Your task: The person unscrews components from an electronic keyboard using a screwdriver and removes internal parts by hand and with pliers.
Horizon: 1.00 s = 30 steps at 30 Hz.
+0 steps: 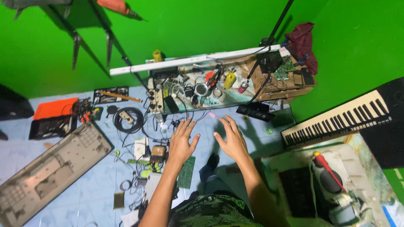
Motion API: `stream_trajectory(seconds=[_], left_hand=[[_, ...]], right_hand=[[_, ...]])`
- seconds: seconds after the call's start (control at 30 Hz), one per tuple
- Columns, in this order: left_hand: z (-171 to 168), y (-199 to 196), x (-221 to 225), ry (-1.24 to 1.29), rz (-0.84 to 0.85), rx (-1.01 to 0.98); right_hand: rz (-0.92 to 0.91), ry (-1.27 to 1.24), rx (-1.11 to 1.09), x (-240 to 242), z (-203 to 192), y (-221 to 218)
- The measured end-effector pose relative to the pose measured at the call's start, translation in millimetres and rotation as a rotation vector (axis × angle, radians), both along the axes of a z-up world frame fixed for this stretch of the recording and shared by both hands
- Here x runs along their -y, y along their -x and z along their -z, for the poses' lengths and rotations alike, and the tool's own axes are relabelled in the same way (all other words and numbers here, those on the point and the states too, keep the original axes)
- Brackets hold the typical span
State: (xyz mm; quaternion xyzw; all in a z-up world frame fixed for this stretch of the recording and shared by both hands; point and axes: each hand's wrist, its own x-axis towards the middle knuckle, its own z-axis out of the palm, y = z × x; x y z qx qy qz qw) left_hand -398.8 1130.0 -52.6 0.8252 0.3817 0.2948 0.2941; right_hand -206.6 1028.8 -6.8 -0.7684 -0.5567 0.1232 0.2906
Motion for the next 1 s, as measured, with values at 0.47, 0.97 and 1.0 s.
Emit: stream_trajectory(seconds=[0.47, 0.97, 1.0], left_hand=[[-22.2, -211.8, -152.5, -0.012, 0.153, 0.043], [-32.2, -467.9, -154.4, -0.021, 0.848, 0.089], [-29.3, -483.1, -151.8, -0.021, 0.910, 0.131]], right_hand=[[0.145, -0.162, -0.008, -124.3, -19.9, -196.7], [0.778, -0.265, 0.211, -39.2, -23.7, -332.4], [0.825, -0.286, 0.205, -32.4, -26.4, -334.0]])
